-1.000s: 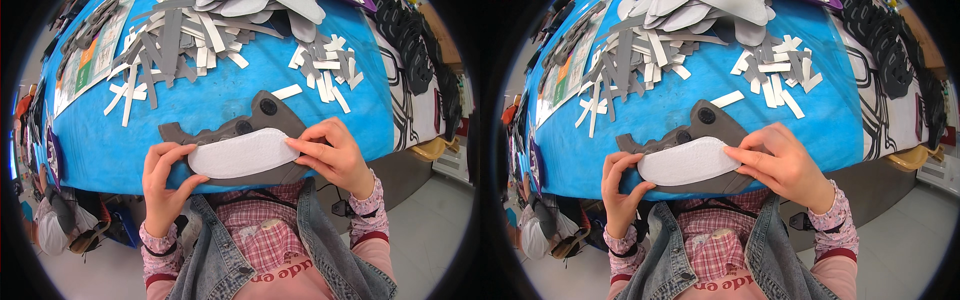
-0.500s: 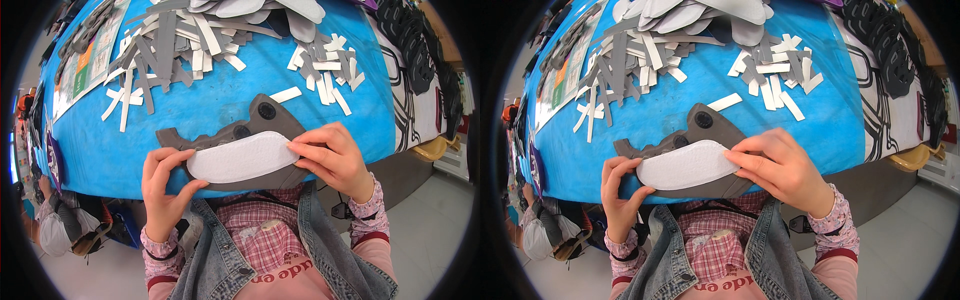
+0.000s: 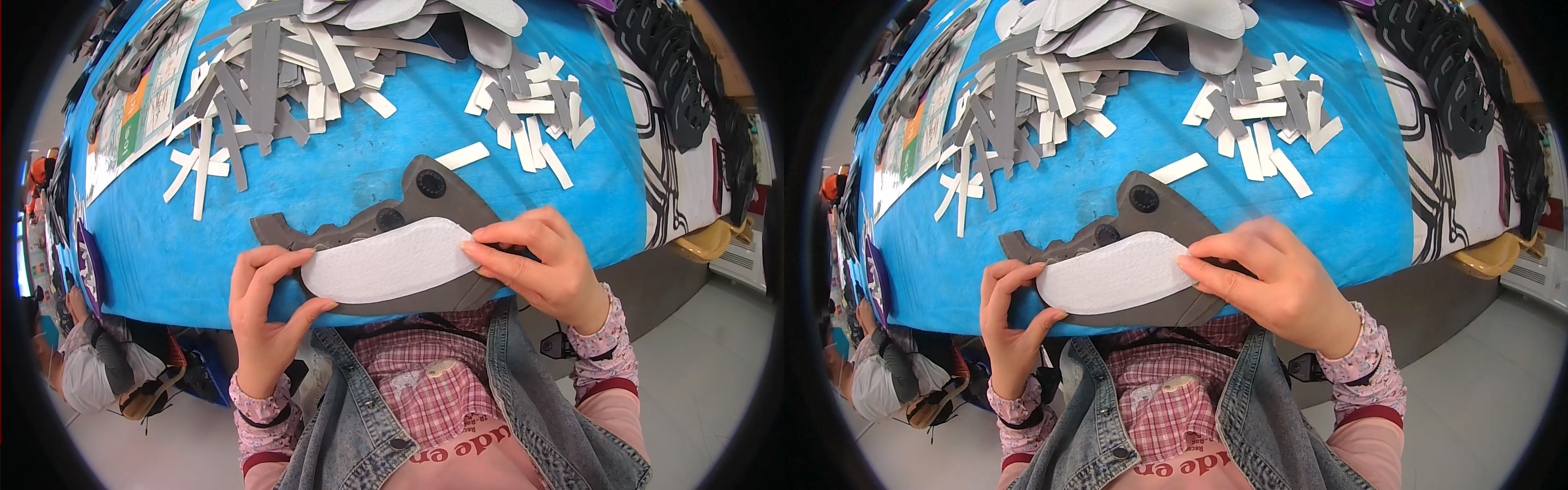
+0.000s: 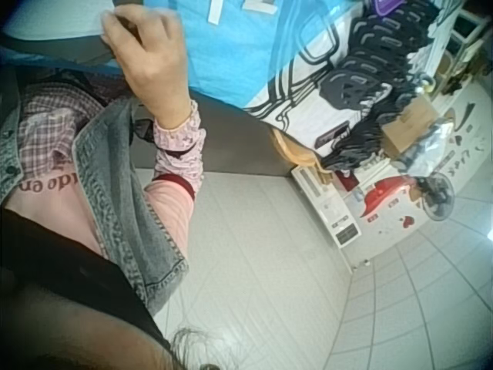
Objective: Manually aligning and stacking various pre-cut shoe components on a work table.
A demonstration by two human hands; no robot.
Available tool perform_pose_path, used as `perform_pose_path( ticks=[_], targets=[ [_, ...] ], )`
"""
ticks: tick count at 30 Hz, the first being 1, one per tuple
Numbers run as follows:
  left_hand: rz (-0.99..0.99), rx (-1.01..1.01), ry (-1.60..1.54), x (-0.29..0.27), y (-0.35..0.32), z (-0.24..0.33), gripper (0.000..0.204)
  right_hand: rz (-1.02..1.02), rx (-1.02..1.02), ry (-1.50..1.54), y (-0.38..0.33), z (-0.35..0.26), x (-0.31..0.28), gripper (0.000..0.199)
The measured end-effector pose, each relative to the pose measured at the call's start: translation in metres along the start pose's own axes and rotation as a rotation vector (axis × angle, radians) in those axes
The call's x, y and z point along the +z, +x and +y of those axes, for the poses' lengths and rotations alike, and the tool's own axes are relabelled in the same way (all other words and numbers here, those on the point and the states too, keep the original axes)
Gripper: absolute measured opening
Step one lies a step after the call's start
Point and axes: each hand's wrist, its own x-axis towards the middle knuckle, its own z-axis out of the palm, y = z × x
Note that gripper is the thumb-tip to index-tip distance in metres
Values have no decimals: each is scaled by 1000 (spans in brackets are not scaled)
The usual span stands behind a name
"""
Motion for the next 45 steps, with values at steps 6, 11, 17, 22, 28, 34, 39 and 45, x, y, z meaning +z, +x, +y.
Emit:
perform_pose_path(
  ticks=[6,11,17,22,28,34,39,45],
  targets=[
    [-2,-11,7,0,0,1,53,2,-14,-24,-2,0,1,34],
    [-3,-7,4,0,0,0,53,9,-18,-22,-1,0,2,35],
    [9,2,-3,0,0,-1,52,5,-13,-28,1,-1,1,37],
    [13,14,11,-1,1,0,51,27,-12,-2,2,-2,3,39],
    [0,41,20,-1,1,-3,53,13,9,6,1,-4,2,40],
    [2,63,36,-2,1,-3,53,15,5,-2,1,-4,2,42],
    [-10,65,41,-2,2,-3,53,13,8,-20,1,-4,0,42],
    [13,30,19,-1,0,-2,52,21,0,0,2,-3,1,39]
  ],
)
